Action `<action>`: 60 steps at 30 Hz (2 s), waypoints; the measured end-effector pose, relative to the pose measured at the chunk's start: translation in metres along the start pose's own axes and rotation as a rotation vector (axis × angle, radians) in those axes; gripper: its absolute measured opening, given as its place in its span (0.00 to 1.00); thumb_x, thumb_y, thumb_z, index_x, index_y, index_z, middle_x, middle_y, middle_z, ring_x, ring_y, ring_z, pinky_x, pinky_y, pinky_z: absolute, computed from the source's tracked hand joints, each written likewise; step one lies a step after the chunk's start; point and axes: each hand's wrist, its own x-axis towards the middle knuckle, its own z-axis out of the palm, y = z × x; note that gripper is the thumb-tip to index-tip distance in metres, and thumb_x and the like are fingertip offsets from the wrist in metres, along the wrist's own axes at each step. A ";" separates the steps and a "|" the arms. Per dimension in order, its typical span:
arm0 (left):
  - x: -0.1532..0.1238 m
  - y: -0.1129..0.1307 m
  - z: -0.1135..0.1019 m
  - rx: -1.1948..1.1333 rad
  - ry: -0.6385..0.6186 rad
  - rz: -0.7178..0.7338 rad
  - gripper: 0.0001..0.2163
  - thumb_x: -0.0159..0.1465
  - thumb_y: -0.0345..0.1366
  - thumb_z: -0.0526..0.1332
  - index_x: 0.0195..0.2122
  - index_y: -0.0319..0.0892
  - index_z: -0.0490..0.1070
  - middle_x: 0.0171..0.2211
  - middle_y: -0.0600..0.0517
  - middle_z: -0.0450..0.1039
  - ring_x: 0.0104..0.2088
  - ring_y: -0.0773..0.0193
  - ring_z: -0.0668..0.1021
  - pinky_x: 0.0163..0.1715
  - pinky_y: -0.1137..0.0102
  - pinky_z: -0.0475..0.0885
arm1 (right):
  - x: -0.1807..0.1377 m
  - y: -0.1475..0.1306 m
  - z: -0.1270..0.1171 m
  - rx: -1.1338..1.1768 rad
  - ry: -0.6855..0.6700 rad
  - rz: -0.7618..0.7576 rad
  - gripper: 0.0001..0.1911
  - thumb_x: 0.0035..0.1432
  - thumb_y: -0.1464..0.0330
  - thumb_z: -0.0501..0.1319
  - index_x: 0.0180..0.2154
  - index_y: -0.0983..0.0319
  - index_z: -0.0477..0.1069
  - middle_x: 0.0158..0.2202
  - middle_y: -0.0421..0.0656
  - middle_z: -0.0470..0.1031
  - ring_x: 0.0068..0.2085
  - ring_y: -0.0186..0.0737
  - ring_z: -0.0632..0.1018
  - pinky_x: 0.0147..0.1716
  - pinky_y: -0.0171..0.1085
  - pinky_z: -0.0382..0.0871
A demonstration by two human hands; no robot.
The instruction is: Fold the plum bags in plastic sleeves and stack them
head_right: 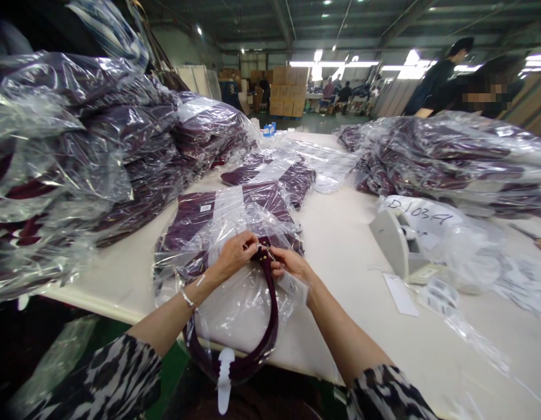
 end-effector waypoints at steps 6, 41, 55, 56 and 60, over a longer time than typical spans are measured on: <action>0.009 0.006 -0.003 -0.762 -0.066 -0.334 0.03 0.55 0.35 0.59 0.29 0.43 0.67 0.31 0.53 0.75 0.29 0.65 0.75 0.28 0.73 0.69 | -0.015 0.002 0.000 -0.131 0.187 -0.112 0.04 0.63 0.71 0.63 0.41 0.64 0.72 0.29 0.42 0.75 0.24 0.32 0.76 0.25 0.30 0.74; -0.010 0.030 0.009 -0.206 -0.011 0.077 0.10 0.64 0.34 0.61 0.44 0.47 0.79 0.38 0.49 0.79 0.41 0.56 0.77 0.49 0.63 0.69 | 0.003 -0.011 0.026 -1.558 0.775 -0.749 0.10 0.58 0.66 0.63 0.25 0.59 0.71 0.24 0.42 0.73 0.29 0.38 0.72 0.29 0.34 0.58; 0.041 -0.002 0.010 -0.338 0.065 -0.349 0.08 0.59 0.36 0.59 0.24 0.42 0.69 0.23 0.55 0.69 0.28 0.64 0.72 0.29 0.72 0.63 | 0.008 -0.017 0.025 -1.348 0.803 -0.921 0.17 0.65 0.61 0.56 0.50 0.60 0.76 0.46 0.48 0.78 0.47 0.46 0.78 0.50 0.42 0.70; 0.043 -0.006 0.009 -0.305 0.087 -0.365 0.07 0.58 0.34 0.59 0.23 0.42 0.69 0.23 0.55 0.69 0.28 0.64 0.72 0.29 0.71 0.62 | 0.006 -0.018 0.022 -1.407 0.821 -0.937 0.19 0.63 0.63 0.58 0.53 0.62 0.74 0.49 0.50 0.77 0.48 0.47 0.77 0.53 0.43 0.69; 0.053 -0.018 0.008 -0.179 0.145 -0.416 0.08 0.55 0.29 0.58 0.20 0.43 0.65 0.20 0.54 0.64 0.27 0.62 0.69 0.31 0.69 0.60 | 0.001 -0.028 0.015 -1.583 0.989 -1.114 0.27 0.58 0.69 0.61 0.60 0.65 0.68 0.59 0.56 0.69 0.58 0.54 0.70 0.59 0.49 0.62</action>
